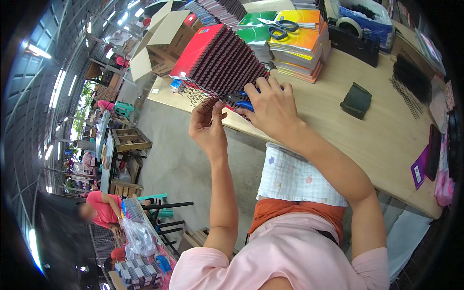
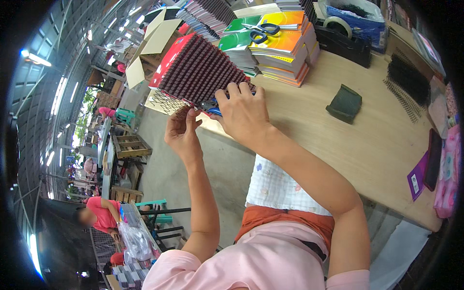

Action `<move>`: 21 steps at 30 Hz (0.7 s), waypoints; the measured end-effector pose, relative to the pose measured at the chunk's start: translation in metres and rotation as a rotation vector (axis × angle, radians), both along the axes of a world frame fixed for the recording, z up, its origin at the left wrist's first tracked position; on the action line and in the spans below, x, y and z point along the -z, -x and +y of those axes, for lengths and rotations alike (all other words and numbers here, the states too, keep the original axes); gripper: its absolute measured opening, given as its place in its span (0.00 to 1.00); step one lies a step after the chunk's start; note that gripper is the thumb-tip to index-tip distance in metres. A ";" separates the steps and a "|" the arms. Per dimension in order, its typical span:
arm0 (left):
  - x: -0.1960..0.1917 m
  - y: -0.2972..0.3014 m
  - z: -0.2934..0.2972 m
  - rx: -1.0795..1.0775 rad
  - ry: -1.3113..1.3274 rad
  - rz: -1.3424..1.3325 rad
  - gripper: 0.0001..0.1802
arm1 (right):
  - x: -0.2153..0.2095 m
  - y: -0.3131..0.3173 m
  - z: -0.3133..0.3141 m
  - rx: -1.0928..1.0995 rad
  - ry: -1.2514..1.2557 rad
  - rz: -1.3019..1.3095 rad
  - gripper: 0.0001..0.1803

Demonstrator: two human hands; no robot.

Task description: The person prepares notebooks by aligning them, using pliers to cut a metal spiral spine from a stack of notebooks, and sorting them.

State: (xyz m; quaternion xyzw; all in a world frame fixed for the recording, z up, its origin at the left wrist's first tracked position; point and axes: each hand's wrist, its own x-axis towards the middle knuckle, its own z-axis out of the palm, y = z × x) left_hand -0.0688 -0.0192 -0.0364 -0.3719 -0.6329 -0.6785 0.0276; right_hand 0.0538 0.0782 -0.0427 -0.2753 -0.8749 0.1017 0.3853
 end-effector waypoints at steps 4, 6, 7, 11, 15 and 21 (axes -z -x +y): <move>-0.003 -0.002 0.002 0.012 -0.007 0.005 0.10 | 0.003 0.006 0.011 -0.090 0.165 -0.133 0.17; -0.001 -0.001 0.002 0.018 -0.011 -0.006 0.10 | 0.003 0.006 0.014 -0.091 0.183 -0.152 0.16; -0.001 0.000 0.002 0.021 -0.010 -0.015 0.10 | 0.003 0.005 0.015 -0.090 0.192 -0.161 0.15; 0.000 0.003 -0.001 0.020 -0.013 -0.016 0.11 | -0.007 -0.008 0.007 -0.016 0.026 0.044 0.14; 0.000 0.004 0.002 0.025 -0.029 -0.011 0.10 | -0.007 0.001 0.004 0.037 -0.066 0.075 0.13; -0.002 0.002 0.003 0.031 -0.034 -0.017 0.10 | -0.004 0.008 0.012 -0.053 0.089 -0.038 0.10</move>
